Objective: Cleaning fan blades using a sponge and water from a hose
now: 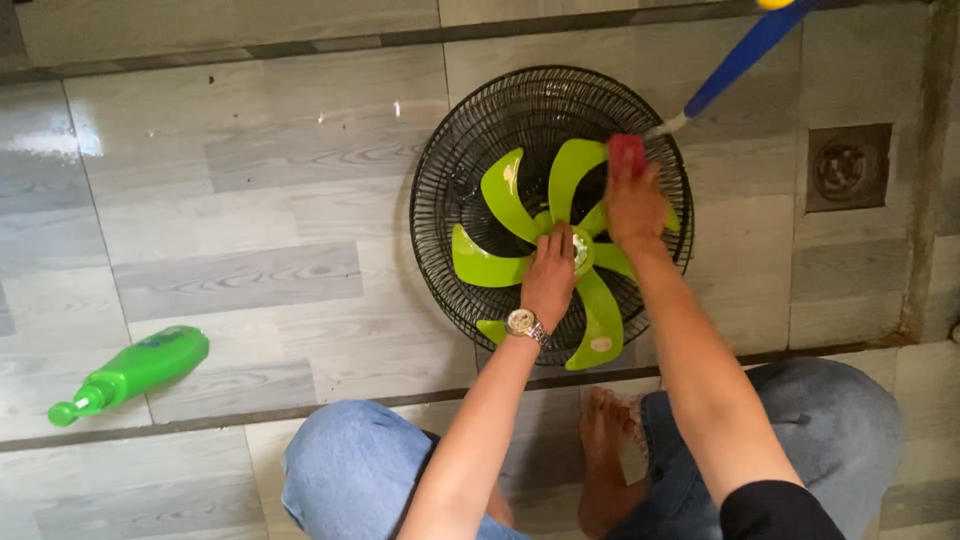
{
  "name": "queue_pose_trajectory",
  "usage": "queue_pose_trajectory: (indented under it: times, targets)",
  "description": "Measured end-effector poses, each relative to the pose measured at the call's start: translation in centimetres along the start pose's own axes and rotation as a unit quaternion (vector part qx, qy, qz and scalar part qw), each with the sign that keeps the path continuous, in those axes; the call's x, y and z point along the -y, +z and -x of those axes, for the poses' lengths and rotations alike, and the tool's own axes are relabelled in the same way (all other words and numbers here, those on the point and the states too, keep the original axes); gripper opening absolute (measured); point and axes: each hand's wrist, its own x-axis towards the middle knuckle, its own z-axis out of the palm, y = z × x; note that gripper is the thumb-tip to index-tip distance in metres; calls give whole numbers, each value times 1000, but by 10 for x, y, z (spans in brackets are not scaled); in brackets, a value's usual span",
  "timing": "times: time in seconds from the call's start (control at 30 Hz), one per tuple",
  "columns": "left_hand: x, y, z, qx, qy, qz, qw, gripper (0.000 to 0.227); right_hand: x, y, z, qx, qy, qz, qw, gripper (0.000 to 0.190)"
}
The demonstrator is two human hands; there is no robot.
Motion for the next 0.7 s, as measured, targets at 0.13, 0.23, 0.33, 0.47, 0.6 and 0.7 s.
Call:
queue_pose_trajectory:
  times: [0.13,0.23,0.33,0.47,0.6,0.7]
  targets:
    - [0,-2,-3,-6,1,-21,1000,61,26,-9,-19,58,239,-362,899,73]
    - [8,16,0,-31,16,-42,999,44,47,10,-6,-119,-150,-31,981,58]
    - [8,17,-4,-42,4,-21,999,81,8,-35,-10,115,180,-313,925,79]
    - [1,8,-2,-29,2,-7,1000,83,-1,-74,-7,92,-70,45,992,59]
    - [2,10,-1,-29,0,-4,1000,78,62,-140,-3,164,129,-285,936,74]
    - [3,16,-2,-27,4,-13,1000,76,27,-82,-4,111,28,-139,984,53]
